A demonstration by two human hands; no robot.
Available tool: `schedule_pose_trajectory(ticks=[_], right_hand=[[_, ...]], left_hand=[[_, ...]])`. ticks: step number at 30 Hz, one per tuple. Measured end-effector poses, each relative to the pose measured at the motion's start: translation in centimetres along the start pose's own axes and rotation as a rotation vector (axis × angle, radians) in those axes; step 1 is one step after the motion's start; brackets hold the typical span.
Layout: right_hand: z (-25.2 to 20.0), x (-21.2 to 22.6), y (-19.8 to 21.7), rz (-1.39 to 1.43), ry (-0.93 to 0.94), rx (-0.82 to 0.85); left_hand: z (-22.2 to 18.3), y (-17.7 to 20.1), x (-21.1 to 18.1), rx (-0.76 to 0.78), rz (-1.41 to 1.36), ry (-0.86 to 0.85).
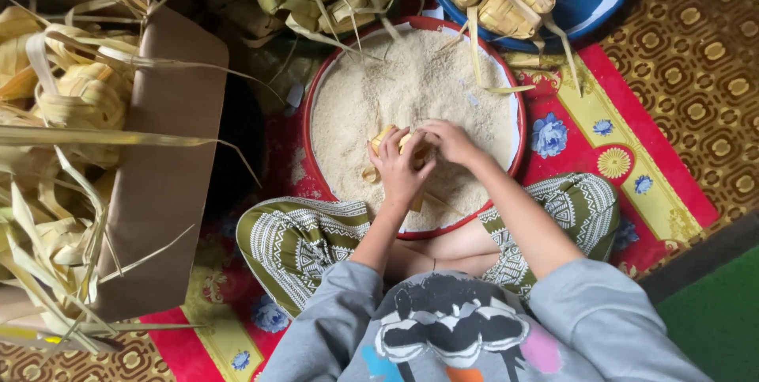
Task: A person is manually filling woven palm leaf pouches, known as ketupat, with raw rice from a large tray.
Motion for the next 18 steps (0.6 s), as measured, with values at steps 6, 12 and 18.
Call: schedule_pose_trajectory(ticks=[6, 12, 18], right_hand=[[-3.8, 0.3, 4.1, 0.202, -0.320, -0.471], [-5.6, -1.5, -2.0, 0.304, -1.057, -0.563], [-2.8, -1.2, -0.8, 1.686, -1.043, -0.700]], left_hand=[[0.1, -0.2, 0.1, 0.008, -0.018, 0.011], [0.0, -0.1, 0.0, -0.012, 0.002, -0.004], [0.0, 0.1, 0.0, -0.008, 0.001, -0.009]])
Point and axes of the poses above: each hand's wrist, its own z-axis towards the middle knuckle, its own y-axis out of the back of the hand, x = y × z, the point moved 5 cm from there along z, towards the middle knuckle, and after that the axes turned 4 degrees about -y, right-handed, at the moved point
